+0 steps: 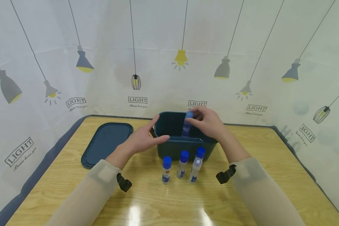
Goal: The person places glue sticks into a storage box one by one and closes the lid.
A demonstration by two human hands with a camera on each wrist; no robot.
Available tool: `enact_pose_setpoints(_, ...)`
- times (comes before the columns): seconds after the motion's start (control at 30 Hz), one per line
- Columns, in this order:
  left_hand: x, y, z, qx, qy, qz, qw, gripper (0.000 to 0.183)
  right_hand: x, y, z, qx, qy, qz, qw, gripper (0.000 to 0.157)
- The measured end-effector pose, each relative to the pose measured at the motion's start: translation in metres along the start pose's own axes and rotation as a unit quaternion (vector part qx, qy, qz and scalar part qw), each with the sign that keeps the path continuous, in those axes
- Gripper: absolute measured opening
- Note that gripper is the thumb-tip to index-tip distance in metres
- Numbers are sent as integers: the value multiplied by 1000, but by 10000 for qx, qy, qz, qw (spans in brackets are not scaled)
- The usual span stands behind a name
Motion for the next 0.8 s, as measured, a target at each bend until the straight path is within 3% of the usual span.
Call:
enact_pose_setpoints(0.27,0,0,-1,-22,17,-39,10000,113,-2,-19,12,-532,-34,-285,9982,38)
enact_pose_setpoints(0.5,2,0,-1,-43,8,-63,10000,113,5,-32,26,-922,-39,-186,9956,37)
enact_pose_setpoints(0.8,0,-1,-1,-38,-39,-10,10000,112,12,-40,42,-1132,-84,-309,9931,34)
Point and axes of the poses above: each hand's wrist, its own y-axis away from the middle knuckle, its own z-axis out of the palm, x = y × z, the point moved 1 cm from there along -y, towards the middle knuckle, and after that the axes turned 8 degrees about x, right-handed, at the moved point
